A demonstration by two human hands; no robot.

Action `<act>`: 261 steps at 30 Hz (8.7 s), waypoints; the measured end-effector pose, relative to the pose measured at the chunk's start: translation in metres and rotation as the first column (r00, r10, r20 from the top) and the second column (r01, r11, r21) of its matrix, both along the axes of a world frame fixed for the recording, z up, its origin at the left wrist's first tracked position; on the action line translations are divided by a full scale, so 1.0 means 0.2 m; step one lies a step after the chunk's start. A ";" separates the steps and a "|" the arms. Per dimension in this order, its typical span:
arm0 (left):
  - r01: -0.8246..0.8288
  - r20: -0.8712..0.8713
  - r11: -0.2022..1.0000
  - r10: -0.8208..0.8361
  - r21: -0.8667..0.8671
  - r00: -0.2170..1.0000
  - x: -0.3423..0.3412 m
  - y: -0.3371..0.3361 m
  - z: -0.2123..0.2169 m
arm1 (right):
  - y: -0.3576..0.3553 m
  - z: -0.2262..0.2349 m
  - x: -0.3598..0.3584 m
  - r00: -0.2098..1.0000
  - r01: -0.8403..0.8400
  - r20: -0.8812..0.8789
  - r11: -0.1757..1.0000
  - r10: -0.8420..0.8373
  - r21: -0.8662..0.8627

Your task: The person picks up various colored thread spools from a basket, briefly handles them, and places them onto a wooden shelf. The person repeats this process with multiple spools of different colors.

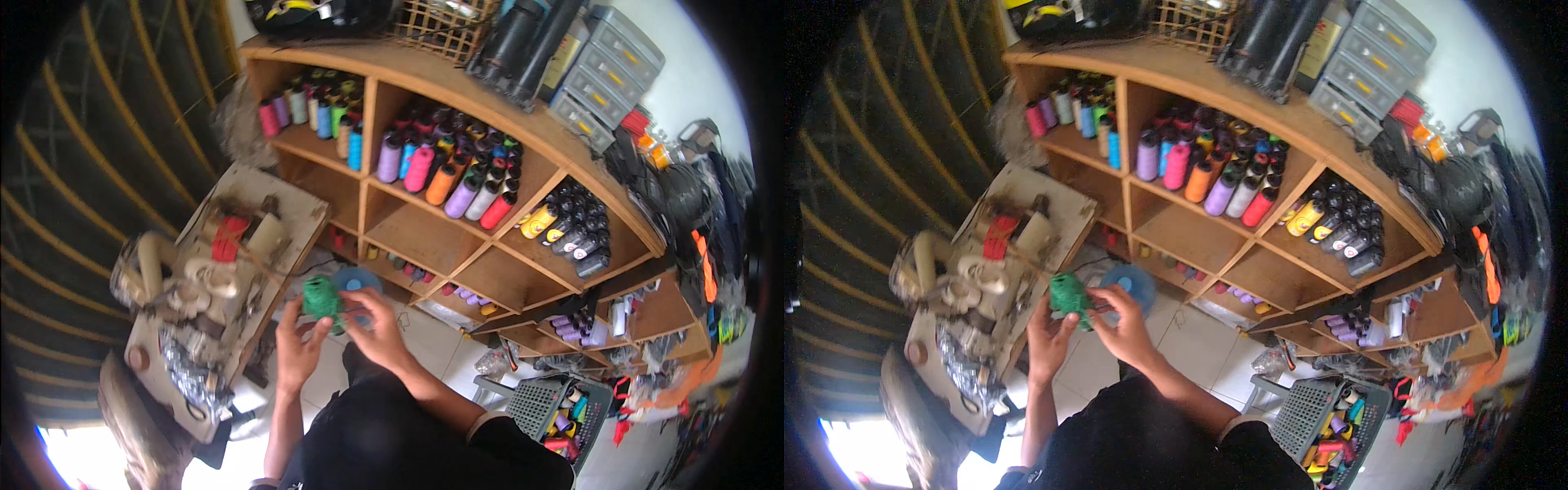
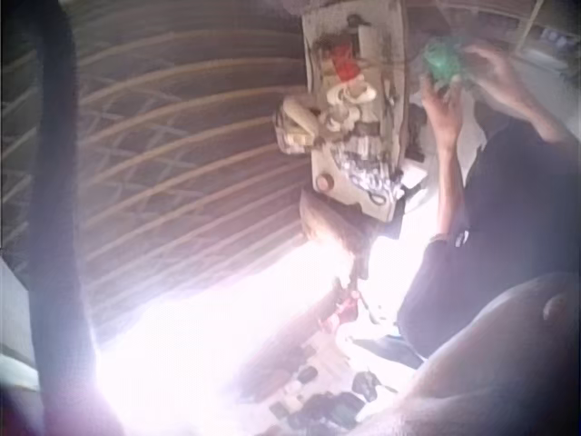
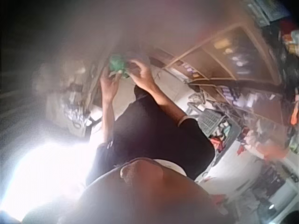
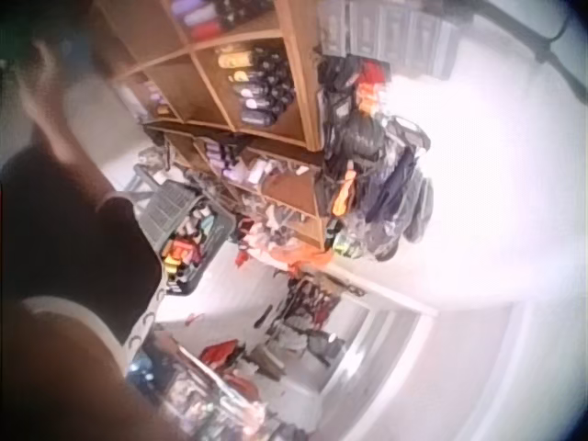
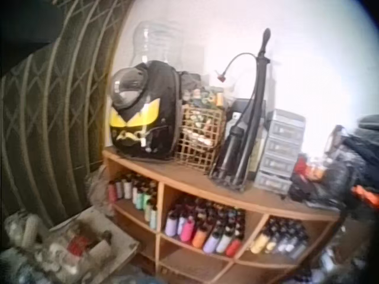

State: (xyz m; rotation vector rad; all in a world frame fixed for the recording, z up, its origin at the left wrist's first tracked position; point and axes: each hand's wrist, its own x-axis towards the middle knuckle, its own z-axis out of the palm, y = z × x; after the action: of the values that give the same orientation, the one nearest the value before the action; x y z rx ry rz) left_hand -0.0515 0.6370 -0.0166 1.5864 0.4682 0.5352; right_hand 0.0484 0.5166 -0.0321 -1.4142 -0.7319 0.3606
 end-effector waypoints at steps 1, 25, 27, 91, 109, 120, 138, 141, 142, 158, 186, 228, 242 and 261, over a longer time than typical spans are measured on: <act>-0.008 -0.004 1.000 0.008 0.002 1.000 0.05 0.07 0.00 | 0.08 -0.02 0.05 1.000 -0.001 -0.004 1.000 0.001 0.010; 0.105 0.053 0.977 -0.117 0.183 0.992 1.28 1.34 -0.17 | 1.26 -0.12 0.97 0.990 0.138 -0.002 0.985 -0.139 -0.107; 0.077 0.043 0.949 -0.094 0.304 0.995 1.38 1.40 -0.14 | 1.34 -0.14 1.06 0.988 0.156 0.031 0.970 -0.153 -0.184; -0.236 0.146 0.888 0.193 0.394 0.970 1.77 1.53 -0.25 | 1.75 -0.22 1.36 0.941 0.316 -0.102 0.946 -0.321 -0.067; -0.109 0.019 0.896 0.112 0.431 0.994 1.14 0.92 -0.73 | 0.41 -1.28 0.30 0.998 -0.057 -0.048 0.387 0.032 -0.920; 0.657 -0.374 0.607 -0.540 0.447 0.754 0.68 0.31 -1.50 | -0.54 -1.35 -0.30 0.662 0.146 -0.292 0.501 -0.690 -0.853; 0.858 -0.741 0.289 -0.655 -0.425 -0.147 0.19 -0.12 -1.89 | -1.56 -2.01 -2.13 -0.291 0.575 -0.318 0.100 -0.902 -0.812; 0.699 -0.657 0.304 -0.689 -0.647 -0.307 0.24 -0.41 -1.90 | -1.70 -1.97 -2.05 -0.369 0.625 0.156 -0.369 -0.916 -0.688; 0.721 -0.745 0.364 -0.590 -0.589 -0.311 0.32 -0.46 -1.96 | -1.76 -1.79 -1.85 -0.430 0.662 0.018 -0.329 -0.903 -0.673; 0.911 -0.657 0.147 -0.736 -0.386 -0.160 0.86 -2.33 -1.56 | -3.04 -1.17 -1.38 -0.541 0.524 0.511 -0.743 -0.668 -0.417; 0.757 -0.889 0.576 -0.457 -0.309 -0.015 0.05 -2.40 -1.23 | -3.63 -1.22 -1.08 0.170 0.430 -0.061 0.129 -0.984 -0.893; 0.887 -0.125 -0.242 -0.942 -0.394 -0.312 -0.04 -3.55 -0.29 | -3.60 -0.36 -1.23 0.070 0.997 -0.672 0.067 -0.737 0.031; 0.893 0.076 -0.279 -0.960 -0.354 -0.270 -0.03 -3.44 -0.13 | -3.58 0.14 -1.26 -0.084 0.996 -0.021 -0.085 -0.996 0.007; 0.872 -0.158 -0.365 -0.930 0.326 -0.331 -0.08 -3.36 0.11 | -3.58 0.20 -1.26 0.416 0.909 -0.488 0.335 -0.767 0.249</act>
State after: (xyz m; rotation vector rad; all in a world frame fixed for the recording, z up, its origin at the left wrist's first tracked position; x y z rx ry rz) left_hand -0.0682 -0.0343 0.0046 1.5685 -1.3492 -0.7292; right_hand -0.2042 -0.1991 0.0080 -1.0261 0.2629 -0.4610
